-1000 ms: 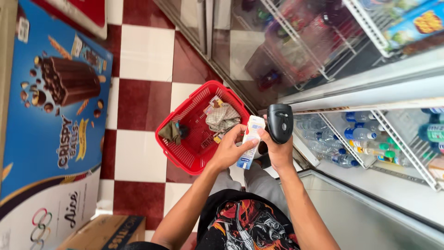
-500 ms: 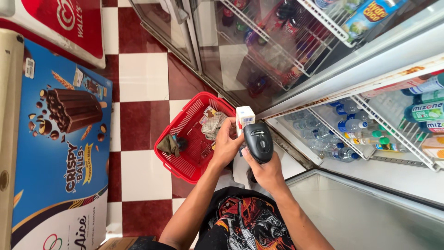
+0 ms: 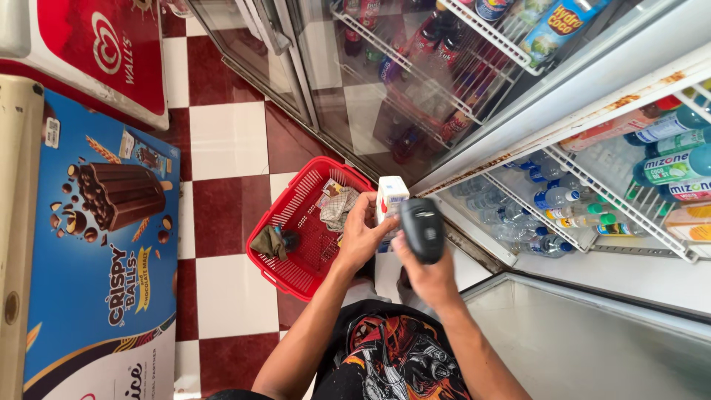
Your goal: The person restocks a refrigerator by taking drink cartons from a basket, scanning them with a barcode scanner, and placing them onto the shelves before closing the refrigerator door.
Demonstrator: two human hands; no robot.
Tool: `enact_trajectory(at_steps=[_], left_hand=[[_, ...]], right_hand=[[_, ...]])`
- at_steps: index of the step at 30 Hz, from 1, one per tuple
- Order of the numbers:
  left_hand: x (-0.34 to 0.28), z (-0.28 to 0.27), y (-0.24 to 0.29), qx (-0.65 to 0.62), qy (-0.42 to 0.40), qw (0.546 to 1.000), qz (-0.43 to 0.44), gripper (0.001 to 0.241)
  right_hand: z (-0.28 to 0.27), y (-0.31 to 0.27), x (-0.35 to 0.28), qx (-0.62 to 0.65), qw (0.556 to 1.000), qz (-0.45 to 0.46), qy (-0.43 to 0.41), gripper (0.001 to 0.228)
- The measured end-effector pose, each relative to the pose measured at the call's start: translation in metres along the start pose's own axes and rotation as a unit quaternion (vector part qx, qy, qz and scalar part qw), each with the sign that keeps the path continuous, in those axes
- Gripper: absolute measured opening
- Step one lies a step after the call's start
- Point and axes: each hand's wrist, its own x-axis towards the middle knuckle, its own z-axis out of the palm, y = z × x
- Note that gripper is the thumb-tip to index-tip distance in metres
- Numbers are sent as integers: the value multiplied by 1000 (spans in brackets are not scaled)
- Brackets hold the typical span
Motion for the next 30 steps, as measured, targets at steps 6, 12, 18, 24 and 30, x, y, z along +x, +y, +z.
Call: enact_trajectory(at_steps=[6, 12, 18, 24, 30], left_hand=[[-7, 7, 34, 37, -116, 993, 1, 39], [-12, 35, 59, 74, -223, 971, 33, 52], [-3, 51, 63, 12, -259, 961, 91, 73], [8, 99, 71, -198, -190, 960, 60, 81], [25, 167, 89, -225, -184, 949, 126, 73]], right_hand=[[-37, -17, 23, 100, 987, -112, 61, 44], [-75, 0, 27, 134, 984, -103, 60, 44], [-108, 28, 32, 350, 908, -178, 147, 40], [-159, 49, 29, 430, 882, -158, 113, 61], [-198, 60, 22, 378, 899, -191, 115, 84]])
